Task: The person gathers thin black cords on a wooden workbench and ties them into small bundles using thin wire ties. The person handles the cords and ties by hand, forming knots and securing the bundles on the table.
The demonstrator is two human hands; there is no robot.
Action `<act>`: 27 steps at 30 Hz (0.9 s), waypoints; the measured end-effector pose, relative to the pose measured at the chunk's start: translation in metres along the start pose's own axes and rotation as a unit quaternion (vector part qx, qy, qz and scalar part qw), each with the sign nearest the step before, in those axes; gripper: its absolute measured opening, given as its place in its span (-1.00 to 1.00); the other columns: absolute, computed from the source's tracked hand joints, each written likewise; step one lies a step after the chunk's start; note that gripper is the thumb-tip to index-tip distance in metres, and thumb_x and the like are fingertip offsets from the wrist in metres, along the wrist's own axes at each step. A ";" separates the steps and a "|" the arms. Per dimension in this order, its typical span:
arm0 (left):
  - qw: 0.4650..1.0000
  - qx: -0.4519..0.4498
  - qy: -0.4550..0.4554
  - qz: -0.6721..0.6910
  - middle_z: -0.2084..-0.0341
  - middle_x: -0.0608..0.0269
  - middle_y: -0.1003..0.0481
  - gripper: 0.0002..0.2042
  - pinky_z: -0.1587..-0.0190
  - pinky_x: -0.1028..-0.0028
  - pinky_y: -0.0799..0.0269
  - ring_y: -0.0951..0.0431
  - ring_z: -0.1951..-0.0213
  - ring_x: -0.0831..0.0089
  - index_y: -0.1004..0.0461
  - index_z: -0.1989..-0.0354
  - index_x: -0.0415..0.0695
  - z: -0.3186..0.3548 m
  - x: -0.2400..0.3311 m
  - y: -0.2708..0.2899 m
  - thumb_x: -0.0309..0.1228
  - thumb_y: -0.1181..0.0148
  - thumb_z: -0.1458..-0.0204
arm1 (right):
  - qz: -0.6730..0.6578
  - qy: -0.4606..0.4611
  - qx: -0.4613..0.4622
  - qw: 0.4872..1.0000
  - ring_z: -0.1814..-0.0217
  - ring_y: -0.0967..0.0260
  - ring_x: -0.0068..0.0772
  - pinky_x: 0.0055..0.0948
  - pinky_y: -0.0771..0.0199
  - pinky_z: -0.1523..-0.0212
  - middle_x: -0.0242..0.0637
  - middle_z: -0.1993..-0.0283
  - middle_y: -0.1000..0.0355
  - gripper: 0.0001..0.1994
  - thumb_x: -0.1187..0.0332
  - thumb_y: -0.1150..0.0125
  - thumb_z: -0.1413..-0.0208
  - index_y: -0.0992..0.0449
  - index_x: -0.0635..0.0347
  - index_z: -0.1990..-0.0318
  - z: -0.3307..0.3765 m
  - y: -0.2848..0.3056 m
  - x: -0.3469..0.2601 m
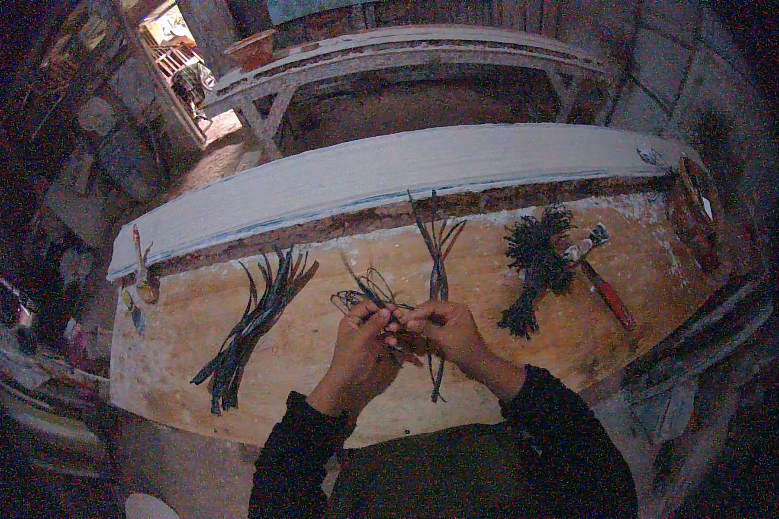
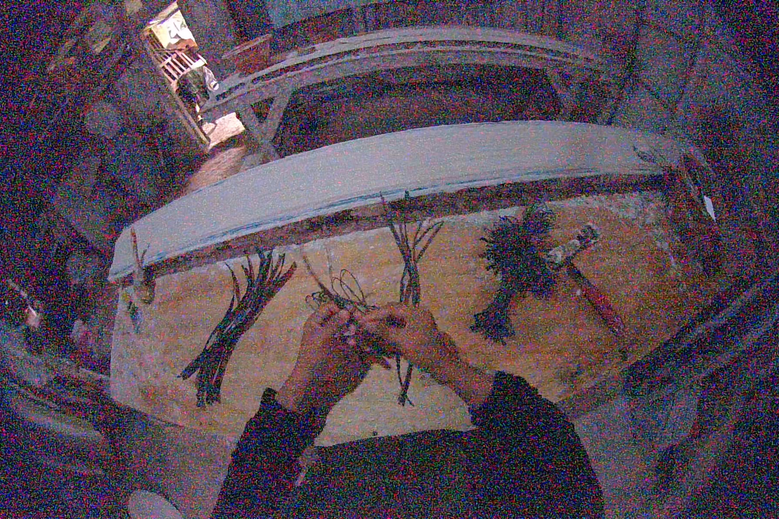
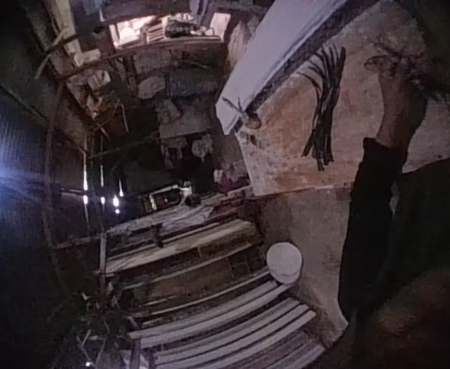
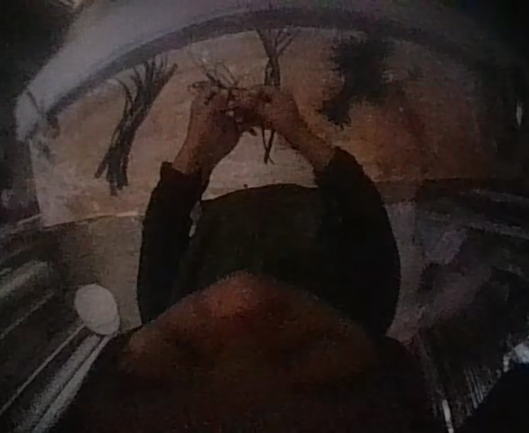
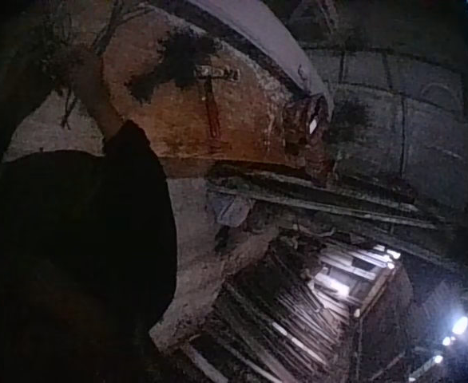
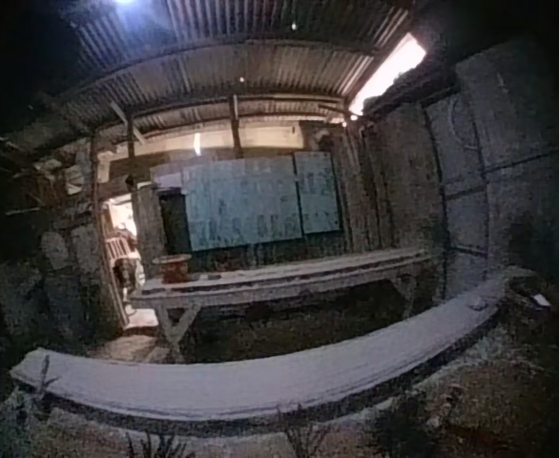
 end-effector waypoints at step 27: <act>0.999 -0.008 0.045 -0.014 0.46 0.12 -0.46 -0.94 0.40 0.16 -0.55 -0.53 0.40 0.25 -0.36 0.48 -0.22 0.006 0.004 -0.018 -0.59 -0.10 0.02 | 0.353 0.340 -0.040 0.871 0.14 -0.37 -0.12 -0.26 -0.39 0.14 -0.16 0.13 -0.40 -0.78 0.49 -0.21 0.09 -0.44 0.14 0.22 0.022 -0.028 -0.060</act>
Point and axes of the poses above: each hand's wrist, its own z-axis away from the middle knuckle, its own y-axis out of the back of the hand, x = y × z, the point moved 10 cm from there along -z, towards the middle knuckle
